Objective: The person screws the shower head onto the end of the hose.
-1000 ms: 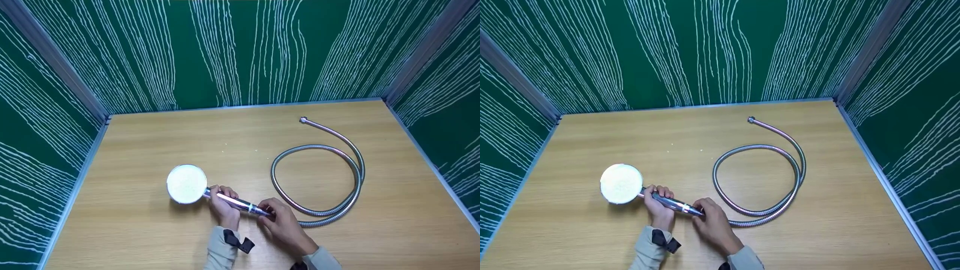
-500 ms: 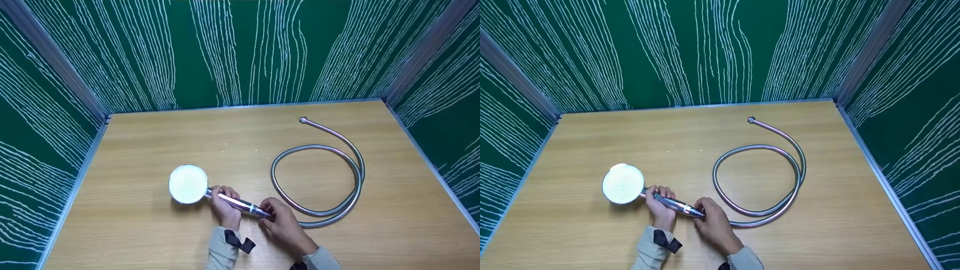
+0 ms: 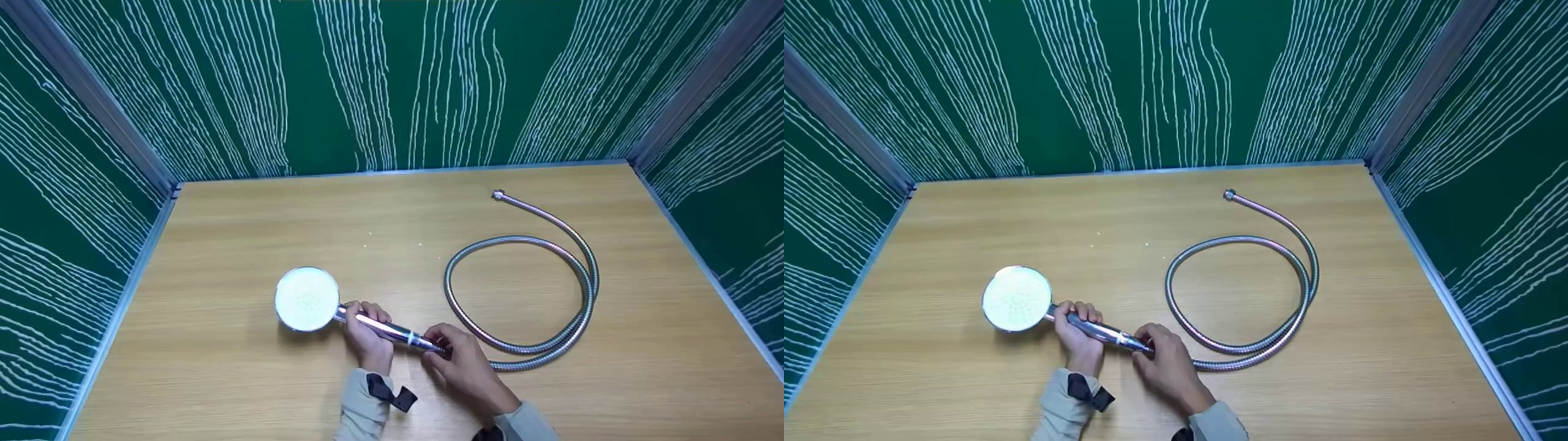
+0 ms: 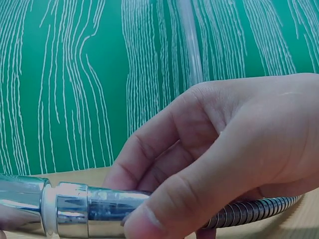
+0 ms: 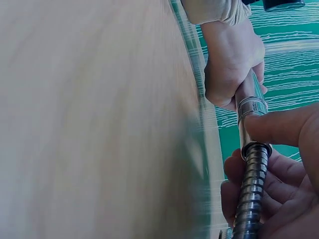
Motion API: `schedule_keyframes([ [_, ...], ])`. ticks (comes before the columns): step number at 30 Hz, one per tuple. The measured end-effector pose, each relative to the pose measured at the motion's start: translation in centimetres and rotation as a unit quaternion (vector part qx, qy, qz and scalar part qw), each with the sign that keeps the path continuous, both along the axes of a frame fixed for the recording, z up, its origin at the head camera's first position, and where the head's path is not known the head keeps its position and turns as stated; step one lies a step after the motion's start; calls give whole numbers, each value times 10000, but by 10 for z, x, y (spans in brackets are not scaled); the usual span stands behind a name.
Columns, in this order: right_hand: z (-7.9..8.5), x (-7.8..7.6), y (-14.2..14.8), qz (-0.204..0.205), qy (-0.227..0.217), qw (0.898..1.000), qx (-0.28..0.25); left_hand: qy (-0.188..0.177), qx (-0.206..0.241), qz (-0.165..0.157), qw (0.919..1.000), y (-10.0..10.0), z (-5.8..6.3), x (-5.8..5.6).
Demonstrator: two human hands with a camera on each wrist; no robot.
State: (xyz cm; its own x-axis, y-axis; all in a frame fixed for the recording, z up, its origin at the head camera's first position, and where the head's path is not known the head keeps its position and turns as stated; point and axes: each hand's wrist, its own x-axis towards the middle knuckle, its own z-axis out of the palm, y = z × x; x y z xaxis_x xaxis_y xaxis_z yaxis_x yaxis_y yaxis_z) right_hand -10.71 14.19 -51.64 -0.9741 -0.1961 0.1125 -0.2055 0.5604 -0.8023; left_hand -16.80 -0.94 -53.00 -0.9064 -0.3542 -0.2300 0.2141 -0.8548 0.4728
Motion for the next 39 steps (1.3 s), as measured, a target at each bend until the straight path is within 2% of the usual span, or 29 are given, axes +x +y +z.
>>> schedule_keyframes([
  [15, -1, 0, 0, 47, -87, 9999, -47, 29, -57, -31, 10000, -1, -4, -2],
  [24, -1, 0, 0, 74, -176, 9998, -84, 72, -14, -200, 9998, -2, -6, -1],
  [39, -3, 0, 1, 69, -87, 9999, 119, 107, 35, -254, 9996, -1, -6, -1],
])
